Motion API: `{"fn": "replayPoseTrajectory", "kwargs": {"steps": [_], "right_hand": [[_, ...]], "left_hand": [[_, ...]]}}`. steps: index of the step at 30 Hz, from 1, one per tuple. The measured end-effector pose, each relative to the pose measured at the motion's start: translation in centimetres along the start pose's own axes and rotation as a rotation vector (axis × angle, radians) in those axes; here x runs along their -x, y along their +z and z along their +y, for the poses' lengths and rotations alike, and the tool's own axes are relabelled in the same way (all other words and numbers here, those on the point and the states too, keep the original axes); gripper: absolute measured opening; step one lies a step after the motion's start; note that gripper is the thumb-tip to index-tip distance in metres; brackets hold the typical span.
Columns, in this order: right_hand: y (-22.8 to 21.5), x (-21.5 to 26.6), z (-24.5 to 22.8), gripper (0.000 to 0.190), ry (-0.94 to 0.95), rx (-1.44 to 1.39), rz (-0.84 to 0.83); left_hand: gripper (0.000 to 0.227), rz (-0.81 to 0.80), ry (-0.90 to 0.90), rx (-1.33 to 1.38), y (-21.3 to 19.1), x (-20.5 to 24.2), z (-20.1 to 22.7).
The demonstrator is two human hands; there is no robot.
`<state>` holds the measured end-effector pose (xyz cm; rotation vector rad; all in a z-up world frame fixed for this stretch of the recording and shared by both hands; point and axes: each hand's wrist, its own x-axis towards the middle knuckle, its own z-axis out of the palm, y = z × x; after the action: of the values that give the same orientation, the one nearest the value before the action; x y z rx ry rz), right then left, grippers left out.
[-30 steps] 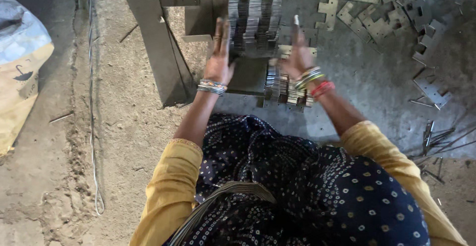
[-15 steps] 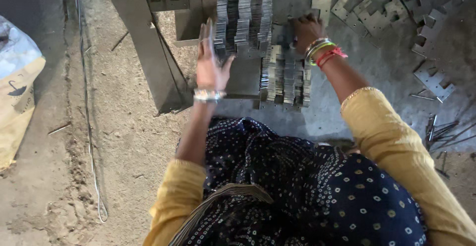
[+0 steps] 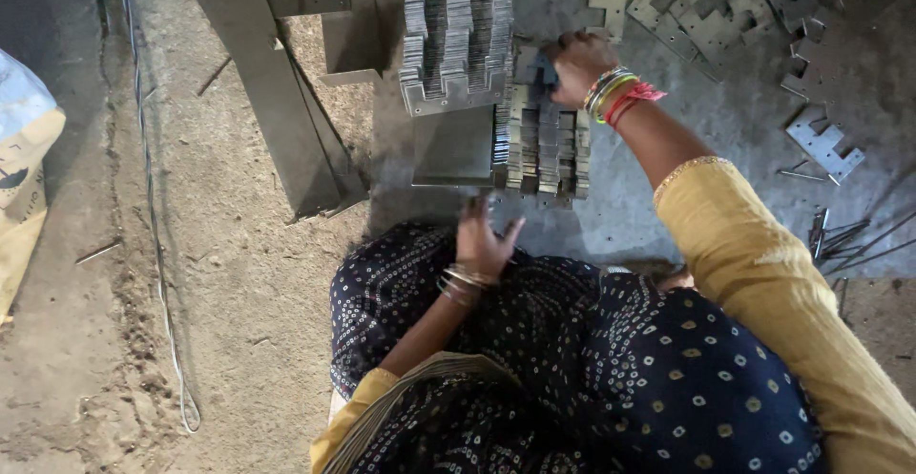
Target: The person sits on the floor and repeatedly picks up small metal plates and rods, inserts the rods into the plates, and stacks the assembled units into a growing pile. The person handles the parts by hand and organizes them into neat stacks.
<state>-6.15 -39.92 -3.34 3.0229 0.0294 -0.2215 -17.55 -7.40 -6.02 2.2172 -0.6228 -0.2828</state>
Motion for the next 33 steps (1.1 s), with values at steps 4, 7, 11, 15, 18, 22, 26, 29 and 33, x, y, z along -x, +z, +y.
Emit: {"fn": "replayPoseTrajectory", "kwargs": {"steps": [4, 7, 11, 15, 18, 22, 26, 29, 33], "right_hand": [[-0.8, -0.1, 0.0, 0.067, -0.051, 0.036, -0.022], [-0.3, -0.2, 0.4, 0.060, 0.021, -0.035, -0.170], [0.4, -0.1, 0.3, 0.044, -0.027, -0.066, -0.141], [0.7, 0.5, 0.0, 0.053, -0.062, -0.046, -0.065], [1.2, 1.1, 0.3, 0.059, -0.043, -0.179, -0.029], [3.2, 0.8, 1.3, 0.064, -0.073, -0.259, 0.059], [5.3, 0.1, 2.2, 0.076, -0.032, -0.168, 0.110], [4.8, 0.4, 3.4, 0.054, 0.089, -0.473, -0.100], [2.2, 2.5, 3.2, 0.056, 0.120, -0.504, 0.120]], "left_hand": [[0.056, 0.039, -0.253, 0.231, 1.4, -1.0, -3.6], [0.048, -0.020, -0.392, 0.343, 1.8, -1.4, -4.8], [0.039, -0.047, -0.454, 0.406, 1.7, -2.3, -4.9], [0.035, -0.069, -0.526, 0.460, 1.1, -2.7, -4.4], [0.034, -0.091, -0.517, 0.470, 0.9, -2.6, -4.1], [0.034, -0.114, -0.516, 0.497, 1.2, -2.6, -4.3], [0.032, -0.071, -0.427, 0.532, 1.6, -2.6, -5.0], [0.029, -0.060, -0.421, 0.571, 2.1, -2.7, -5.3], [0.027, -0.008, -0.416, 0.592, 2.5, -2.3, -5.7]]}}
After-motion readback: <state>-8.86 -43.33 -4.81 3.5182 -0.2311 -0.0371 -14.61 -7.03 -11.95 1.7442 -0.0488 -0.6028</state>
